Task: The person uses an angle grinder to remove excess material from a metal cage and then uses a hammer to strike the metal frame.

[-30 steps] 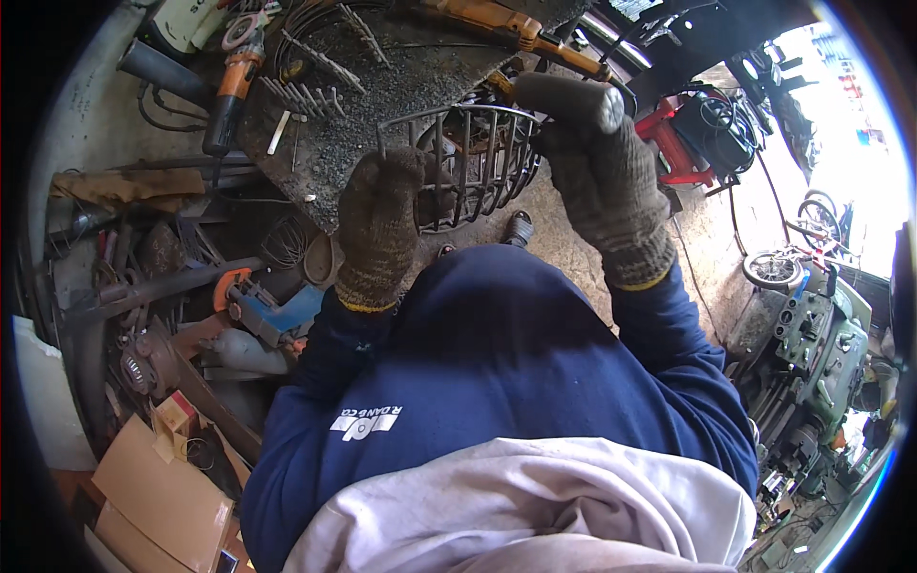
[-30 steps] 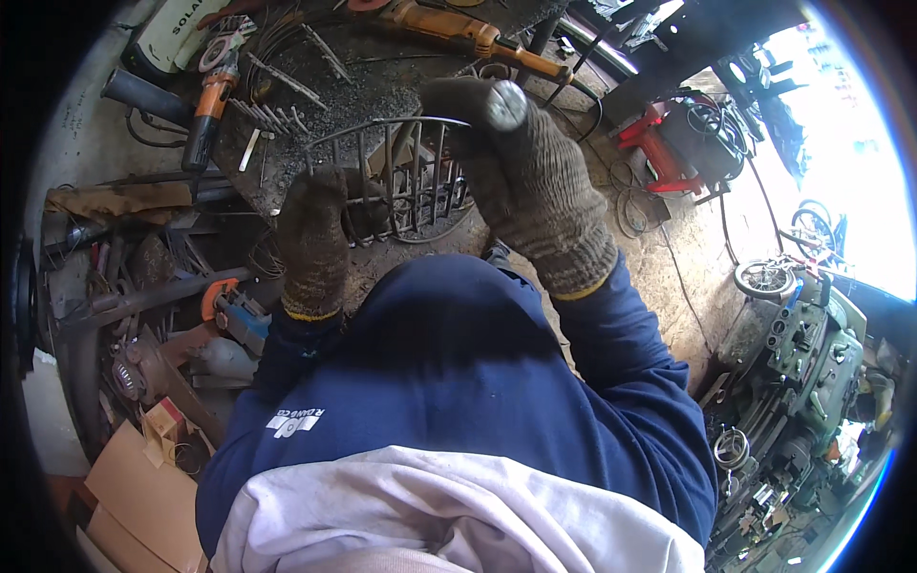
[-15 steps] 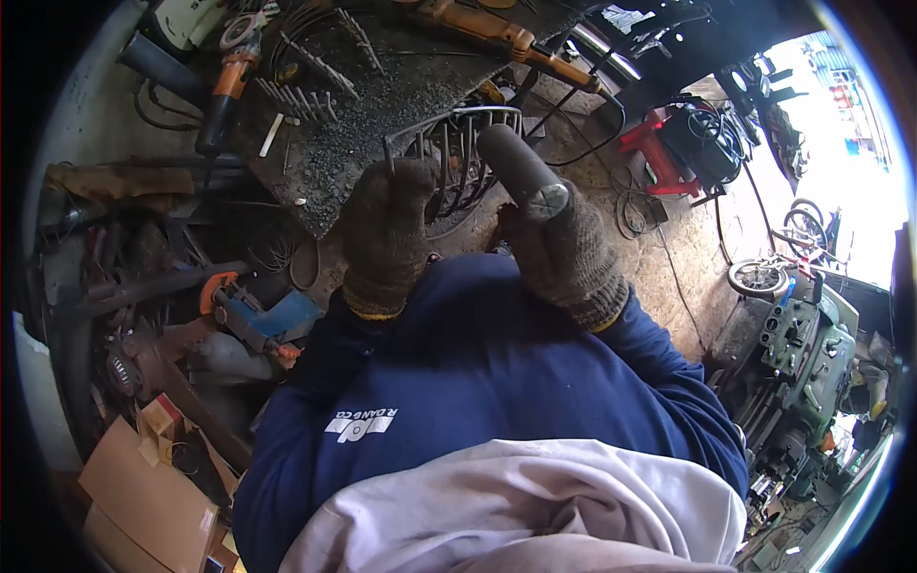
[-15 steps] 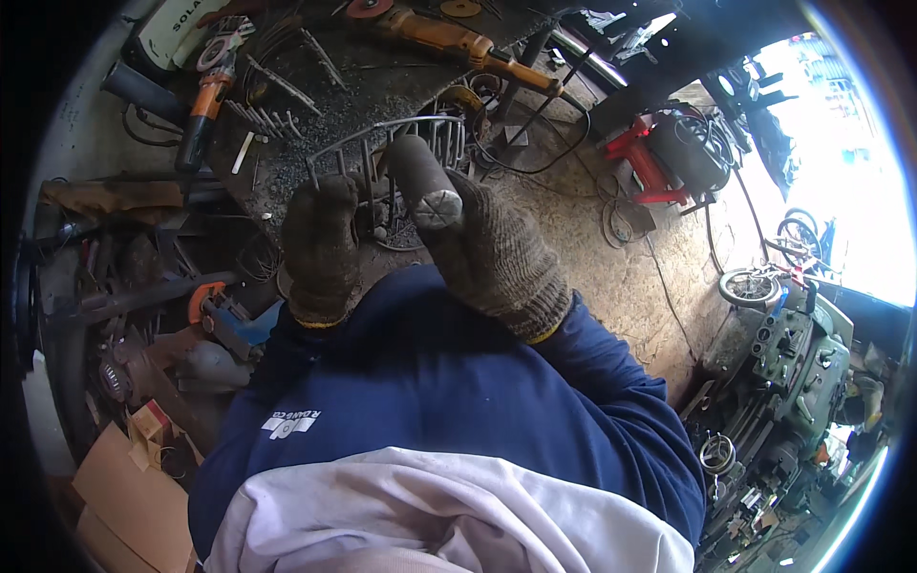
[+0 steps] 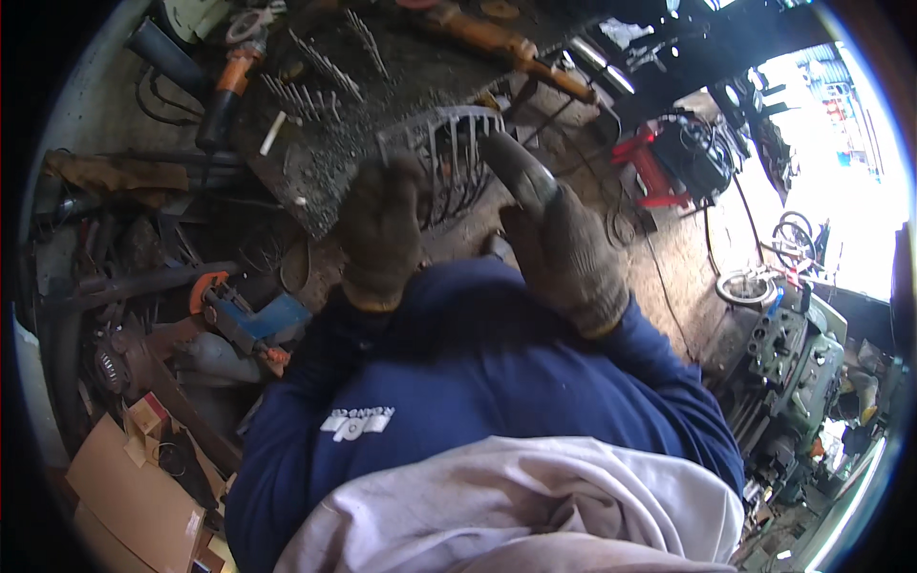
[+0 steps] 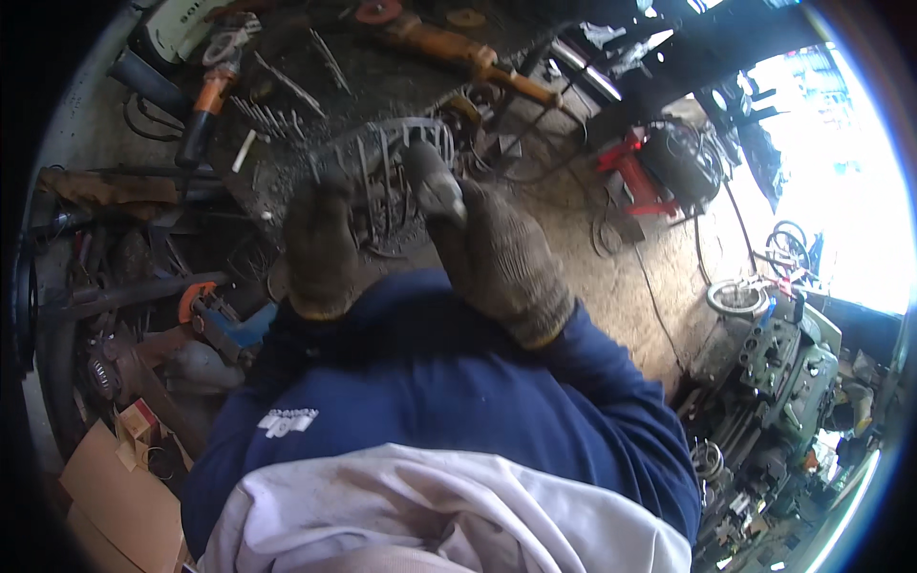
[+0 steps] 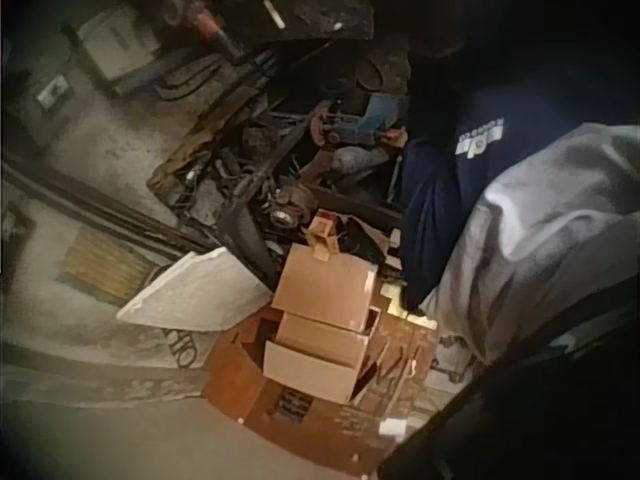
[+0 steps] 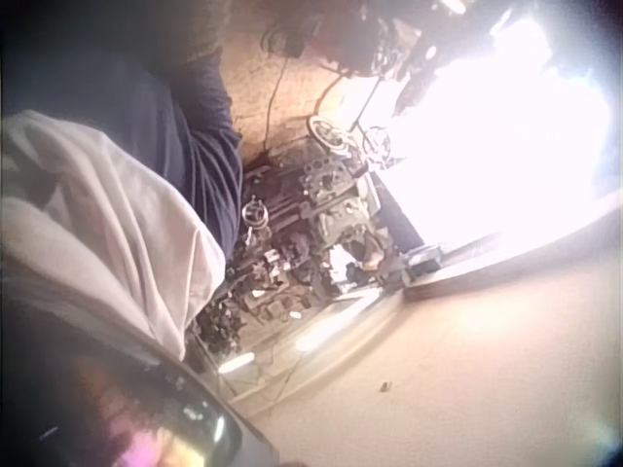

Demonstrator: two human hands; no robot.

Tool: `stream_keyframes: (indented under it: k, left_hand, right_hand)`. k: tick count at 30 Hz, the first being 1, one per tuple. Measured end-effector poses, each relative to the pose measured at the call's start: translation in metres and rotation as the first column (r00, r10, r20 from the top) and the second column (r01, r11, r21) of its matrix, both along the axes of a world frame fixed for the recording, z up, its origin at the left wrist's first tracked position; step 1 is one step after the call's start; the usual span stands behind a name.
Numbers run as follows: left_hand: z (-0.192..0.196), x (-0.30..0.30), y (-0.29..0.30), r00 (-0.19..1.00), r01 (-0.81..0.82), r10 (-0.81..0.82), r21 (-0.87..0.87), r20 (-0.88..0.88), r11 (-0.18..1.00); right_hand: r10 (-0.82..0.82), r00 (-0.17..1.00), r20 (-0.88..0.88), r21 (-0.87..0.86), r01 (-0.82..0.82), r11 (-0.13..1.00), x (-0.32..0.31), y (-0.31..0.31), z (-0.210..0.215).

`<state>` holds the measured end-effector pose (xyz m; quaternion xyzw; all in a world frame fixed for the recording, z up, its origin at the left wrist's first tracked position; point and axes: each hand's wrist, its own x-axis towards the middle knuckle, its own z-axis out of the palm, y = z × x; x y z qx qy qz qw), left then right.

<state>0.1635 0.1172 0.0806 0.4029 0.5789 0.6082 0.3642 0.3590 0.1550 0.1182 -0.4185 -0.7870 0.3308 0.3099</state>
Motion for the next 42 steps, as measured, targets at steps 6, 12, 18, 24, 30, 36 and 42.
stream_keyframes:
  k: [6,12,18,24,30,36,42]
  left_hand:
    - [0.003,-0.005,0.008,0.991,-0.004,0.019,0.114,-0.132,0.993]
    - [0.013,0.003,0.008,1.000,0.024,-0.025,-0.009,-0.002,1.000]
    - [-0.004,-0.010,0.004,0.978,0.012,0.005,0.081,-0.207,0.997]
    - [0.008,-0.003,0.013,0.994,-0.034,0.044,0.097,-0.102,0.995]
    - [-0.002,-0.013,0.001,0.994,0.095,-0.095,-0.001,-0.048,0.995]
    - [0.021,-0.007,0.002,0.992,0.061,-0.062,-0.009,-0.108,0.998]
    - [0.015,-0.008,-0.001,0.989,0.052,-0.053,-0.007,-0.135,0.999]
  right_hand:
    - [-0.001,0.998,-0.066,-0.006,0.000,1.000,-0.010,0.007,0.037]
    - [-0.052,0.996,0.077,0.208,0.035,0.977,-0.008,0.003,0.016]
    - [-0.079,0.993,0.084,0.238,0.057,0.970,-0.010,0.005,0.027]
    - [-0.146,0.956,0.256,0.101,0.124,0.987,-0.018,-0.001,0.043]
    - [-0.043,0.997,0.062,-0.150,0.052,0.987,0.000,0.013,0.019]
    - [-0.078,0.992,-0.100,-0.082,0.070,0.994,-0.024,0.002,0.062]
    - [0.100,0.979,-0.176,-0.014,-0.104,0.995,0.000,0.001,0.027]
